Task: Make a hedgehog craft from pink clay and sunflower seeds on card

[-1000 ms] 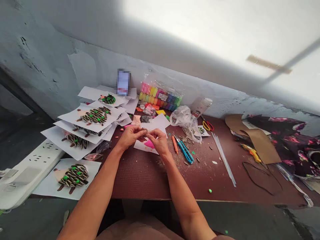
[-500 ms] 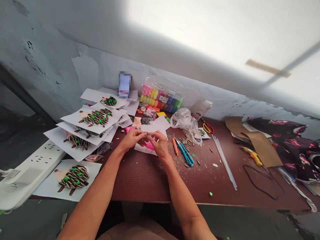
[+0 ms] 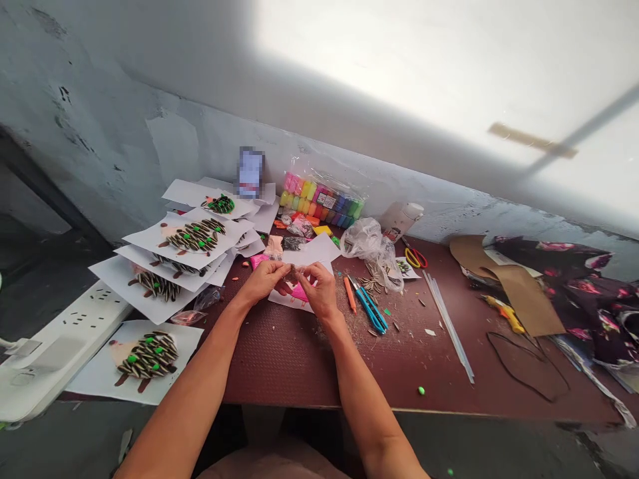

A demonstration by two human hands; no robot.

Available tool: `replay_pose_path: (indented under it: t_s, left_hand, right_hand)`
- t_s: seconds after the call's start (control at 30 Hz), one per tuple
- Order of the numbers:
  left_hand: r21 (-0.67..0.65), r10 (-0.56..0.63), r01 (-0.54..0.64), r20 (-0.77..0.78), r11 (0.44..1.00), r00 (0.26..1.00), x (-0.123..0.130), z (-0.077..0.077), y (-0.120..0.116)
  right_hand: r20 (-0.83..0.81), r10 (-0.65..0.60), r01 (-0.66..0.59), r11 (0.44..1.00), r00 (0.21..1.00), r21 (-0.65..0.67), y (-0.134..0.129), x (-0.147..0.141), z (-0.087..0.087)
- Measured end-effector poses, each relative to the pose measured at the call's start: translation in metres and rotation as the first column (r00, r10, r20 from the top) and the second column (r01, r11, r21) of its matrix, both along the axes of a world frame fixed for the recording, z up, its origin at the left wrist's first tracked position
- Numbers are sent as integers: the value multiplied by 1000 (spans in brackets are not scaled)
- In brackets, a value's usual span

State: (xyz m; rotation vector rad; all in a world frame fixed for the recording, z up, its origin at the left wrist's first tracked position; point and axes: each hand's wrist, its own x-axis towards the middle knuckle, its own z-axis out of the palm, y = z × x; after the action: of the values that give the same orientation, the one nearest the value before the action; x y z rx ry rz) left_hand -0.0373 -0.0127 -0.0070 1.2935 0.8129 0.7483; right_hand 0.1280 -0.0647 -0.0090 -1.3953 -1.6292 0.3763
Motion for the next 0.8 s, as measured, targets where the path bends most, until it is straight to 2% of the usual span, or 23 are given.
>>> replay_pose_path:
  t_s: [0.3,0.5,0.8]
  left_hand:
    - [-40,89,-84,148,996,985,3,-4,1]
    - [-98,140,-123,199,988,970,1,-3,0]
    - [-97,110,-97,136,990,985,1,-3,-1]
  right_hand:
    - [40,-61,59,998,997,30,-3,-2,-1]
    - [60,-33,34,999,998,-15,-3,-2,-1]
    - [18,-33,34,999,999,-39,-3,-6,-4]
